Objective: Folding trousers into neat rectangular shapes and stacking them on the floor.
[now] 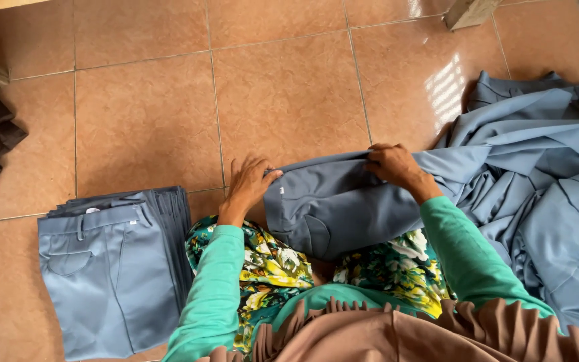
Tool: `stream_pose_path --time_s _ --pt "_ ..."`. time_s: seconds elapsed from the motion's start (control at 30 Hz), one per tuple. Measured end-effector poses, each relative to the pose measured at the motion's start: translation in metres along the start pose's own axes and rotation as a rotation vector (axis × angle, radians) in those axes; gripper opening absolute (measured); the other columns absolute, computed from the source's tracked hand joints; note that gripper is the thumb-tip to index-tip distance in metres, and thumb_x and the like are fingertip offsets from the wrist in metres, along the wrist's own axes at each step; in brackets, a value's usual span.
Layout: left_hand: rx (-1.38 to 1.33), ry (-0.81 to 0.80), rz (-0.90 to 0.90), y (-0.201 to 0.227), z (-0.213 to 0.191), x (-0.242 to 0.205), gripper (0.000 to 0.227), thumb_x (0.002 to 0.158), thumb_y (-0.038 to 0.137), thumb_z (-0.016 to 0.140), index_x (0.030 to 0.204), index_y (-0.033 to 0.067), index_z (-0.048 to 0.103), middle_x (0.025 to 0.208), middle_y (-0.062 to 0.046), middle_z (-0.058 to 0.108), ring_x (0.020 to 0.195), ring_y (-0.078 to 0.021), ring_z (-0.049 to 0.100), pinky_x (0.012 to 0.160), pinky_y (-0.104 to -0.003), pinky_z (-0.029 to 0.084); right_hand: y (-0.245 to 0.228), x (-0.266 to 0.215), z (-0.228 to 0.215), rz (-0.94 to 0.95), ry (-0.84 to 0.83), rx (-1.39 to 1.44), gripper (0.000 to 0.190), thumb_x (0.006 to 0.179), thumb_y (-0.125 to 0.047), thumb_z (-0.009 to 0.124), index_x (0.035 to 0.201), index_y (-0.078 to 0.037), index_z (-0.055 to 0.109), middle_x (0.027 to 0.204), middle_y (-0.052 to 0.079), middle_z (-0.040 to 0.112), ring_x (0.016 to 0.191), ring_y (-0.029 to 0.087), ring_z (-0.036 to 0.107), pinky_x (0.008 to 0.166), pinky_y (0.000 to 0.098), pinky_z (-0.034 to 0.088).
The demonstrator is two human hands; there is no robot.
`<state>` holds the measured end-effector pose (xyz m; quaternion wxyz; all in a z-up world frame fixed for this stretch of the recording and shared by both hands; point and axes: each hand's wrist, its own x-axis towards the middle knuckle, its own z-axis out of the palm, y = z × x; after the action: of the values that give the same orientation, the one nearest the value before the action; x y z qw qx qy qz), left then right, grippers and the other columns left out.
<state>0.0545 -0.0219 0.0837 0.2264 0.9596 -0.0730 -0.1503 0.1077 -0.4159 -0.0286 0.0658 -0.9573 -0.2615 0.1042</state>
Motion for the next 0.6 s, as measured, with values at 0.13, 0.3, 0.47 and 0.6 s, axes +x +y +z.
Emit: stream_pose_path --time_s 0.13,0.3,0.47,0.6 --pt "-0.014 -0.135 0.048 0.005 0.028 0.006 0.059 0.086 0.06 0.069 0.124 0.0167 0.06 0.119 -0.015 0.073 0.12 -0.0324 0.065 0.119 -0.071 0.001 -0.013 0.008 -0.016 0.158 0.042 0.103 0.024 0.095 -0.047 0.064 0.092 -0.024 0.071 0.105 -0.007 0.072 0.1 0.024 0.073 0.085 0.0454 0.059" --pt "0.233 -0.153 0.04 -0.024 0.06 0.041 0.052 0.083 0.041 0.078 0.13 0.0322 0.059 0.122 0.003 0.073 0.12 -0.0188 0.067 0.117 -0.059 0.029 -0.013 0.007 -0.017 0.147 -0.049 0.111 0.034 0.094 -0.055 0.063 0.088 -0.022 0.072 0.102 -0.006 0.073 0.098 0.026 0.072 0.086 0.0465 0.059" --pt "0.302 0.132 0.126 -0.037 0.024 0.064 0.034 0.087 0.034 0.074 0.12 0.0307 0.065 0.102 0.005 0.07 0.104 -0.0166 0.066 0.113 -0.047 0.027 0.046 -0.007 -0.006 0.343 -0.195 -0.114 0.039 0.091 -0.057 0.063 0.09 -0.021 0.076 0.096 -0.002 0.074 0.097 0.022 0.076 0.086 0.0429 0.061" --pt "0.336 0.206 0.179 -0.047 0.03 0.094 0.022 0.087 0.027 0.076 0.107 0.0245 0.067 0.093 0.004 0.067 0.094 -0.0151 0.063 0.105 -0.041 0.029 0.103 -0.03 0.005 0.397 -0.058 -0.058 0.037 0.09 -0.046 0.068 0.091 -0.009 0.075 0.088 0.012 0.076 0.09 0.037 0.076 0.081 0.05 0.061"
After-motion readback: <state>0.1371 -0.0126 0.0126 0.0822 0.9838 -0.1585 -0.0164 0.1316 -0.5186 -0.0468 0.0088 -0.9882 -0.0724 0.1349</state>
